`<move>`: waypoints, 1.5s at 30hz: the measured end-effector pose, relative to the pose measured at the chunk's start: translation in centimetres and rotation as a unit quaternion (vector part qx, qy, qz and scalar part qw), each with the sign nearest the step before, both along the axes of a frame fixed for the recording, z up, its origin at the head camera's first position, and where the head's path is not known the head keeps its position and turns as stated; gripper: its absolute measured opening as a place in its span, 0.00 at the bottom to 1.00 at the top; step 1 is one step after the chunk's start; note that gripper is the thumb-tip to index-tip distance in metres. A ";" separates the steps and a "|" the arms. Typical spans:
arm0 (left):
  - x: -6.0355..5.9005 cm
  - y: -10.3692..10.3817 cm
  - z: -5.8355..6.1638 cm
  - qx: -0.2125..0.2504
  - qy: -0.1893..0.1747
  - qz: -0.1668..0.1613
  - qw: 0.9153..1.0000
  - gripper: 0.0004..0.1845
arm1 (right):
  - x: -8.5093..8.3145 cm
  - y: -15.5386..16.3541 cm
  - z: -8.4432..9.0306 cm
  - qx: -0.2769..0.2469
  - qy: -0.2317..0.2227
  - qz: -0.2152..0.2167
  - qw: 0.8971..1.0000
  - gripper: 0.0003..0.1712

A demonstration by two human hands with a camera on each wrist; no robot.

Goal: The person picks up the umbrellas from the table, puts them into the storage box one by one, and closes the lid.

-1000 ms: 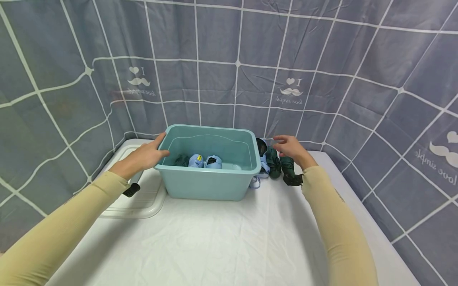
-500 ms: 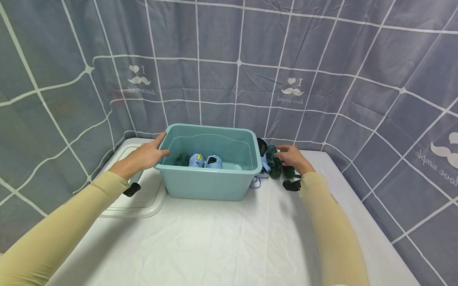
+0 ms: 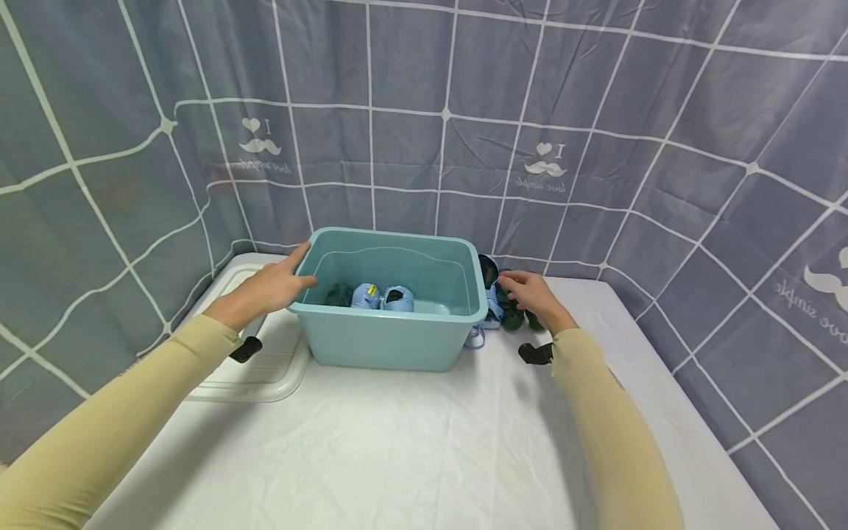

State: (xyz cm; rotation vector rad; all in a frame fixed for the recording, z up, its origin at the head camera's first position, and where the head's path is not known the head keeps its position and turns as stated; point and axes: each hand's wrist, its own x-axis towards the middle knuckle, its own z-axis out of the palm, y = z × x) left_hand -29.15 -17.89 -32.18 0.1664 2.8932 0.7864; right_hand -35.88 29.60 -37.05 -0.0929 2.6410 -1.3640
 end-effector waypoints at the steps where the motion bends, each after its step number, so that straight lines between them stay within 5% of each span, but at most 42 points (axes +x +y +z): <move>1: 0.0 0.0 0.0 0.000 0.000 0.001 1.000 0.44 | 0.1 -0.4 0.2 -0.003 0.003 0.009 1.000 0.37; 12: -0.1 -0.1 0.0 -0.003 0.001 0.002 1.000 0.44 | 1.1 -3.8 1.9 -0.136 -0.037 0.078 0.987 0.38; 27: -0.2 -0.9 0.1 -0.003 -0.001 0.000 1.000 0.44 | 2.2 -4.7 3.2 -0.095 -0.032 0.085 0.991 0.31; 45: -0.2 0.0 -0.2 0.001 0.001 -0.002 1.000 0.43 | -1.1 1.8 1.5 -0.050 -0.001 -0.006 0.999 0.38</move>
